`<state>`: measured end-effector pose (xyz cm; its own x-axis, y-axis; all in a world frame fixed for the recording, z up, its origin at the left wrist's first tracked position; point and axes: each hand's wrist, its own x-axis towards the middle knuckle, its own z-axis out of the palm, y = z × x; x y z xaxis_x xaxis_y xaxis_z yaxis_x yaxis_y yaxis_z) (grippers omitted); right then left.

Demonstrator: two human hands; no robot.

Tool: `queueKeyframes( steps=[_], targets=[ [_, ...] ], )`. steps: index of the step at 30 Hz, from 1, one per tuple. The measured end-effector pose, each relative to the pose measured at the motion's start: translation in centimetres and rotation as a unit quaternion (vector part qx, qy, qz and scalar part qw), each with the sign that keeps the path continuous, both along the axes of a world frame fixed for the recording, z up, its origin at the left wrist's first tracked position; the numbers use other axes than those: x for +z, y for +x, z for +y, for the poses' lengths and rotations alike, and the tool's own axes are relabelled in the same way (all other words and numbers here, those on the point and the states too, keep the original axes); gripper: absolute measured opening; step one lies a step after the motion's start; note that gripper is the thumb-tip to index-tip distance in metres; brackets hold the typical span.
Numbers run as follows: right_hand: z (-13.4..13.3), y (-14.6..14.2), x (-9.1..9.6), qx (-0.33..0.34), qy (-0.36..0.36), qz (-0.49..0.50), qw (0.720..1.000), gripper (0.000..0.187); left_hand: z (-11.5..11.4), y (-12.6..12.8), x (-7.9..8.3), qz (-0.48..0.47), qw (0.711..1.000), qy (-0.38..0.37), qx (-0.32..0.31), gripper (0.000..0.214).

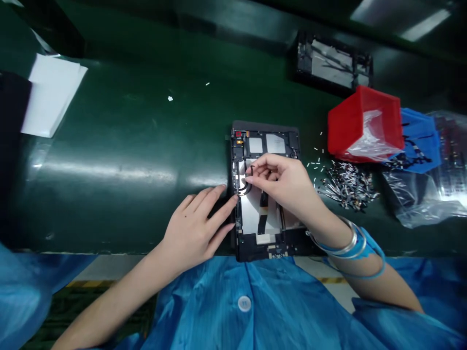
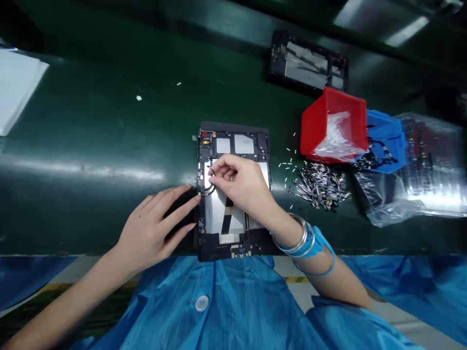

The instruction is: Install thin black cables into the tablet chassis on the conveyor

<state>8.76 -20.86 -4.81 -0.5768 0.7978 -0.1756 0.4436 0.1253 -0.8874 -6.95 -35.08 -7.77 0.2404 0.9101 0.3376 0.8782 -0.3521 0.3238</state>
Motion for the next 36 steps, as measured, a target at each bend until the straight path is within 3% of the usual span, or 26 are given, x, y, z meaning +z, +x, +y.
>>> queueKeyframes(
  steps=[16, 23, 29, 36],
  targets=[
    [1.8, 0.7, 1.3, 0.031, 0.071, -0.094, 0.993, 0.005, 0.6, 0.9, 0.1, -0.007, 1.0, 0.004, 0.003, 0.032],
    [3.4, 0.3, 1.2, 0.09, 0.031, -0.117, 0.989, 0.006, 0.9, 1.6, 0.6, -0.009, 0.999, -0.017, 0.037, 0.03],
    [3.5, 0.1, 1.1, 0.084, 0.022, -0.097, 0.991, 0.009, 0.7, 1.5, 0.2, 0.006, 1.0, -0.022, 0.015, 0.044],
    [3.5, -0.1, 0.9, 0.085, 0.044, -0.108, 0.99, 0.011, 0.8, 1.4, 0.0, 0.011, 0.998, -0.053, 0.018, 0.045]
  ],
)
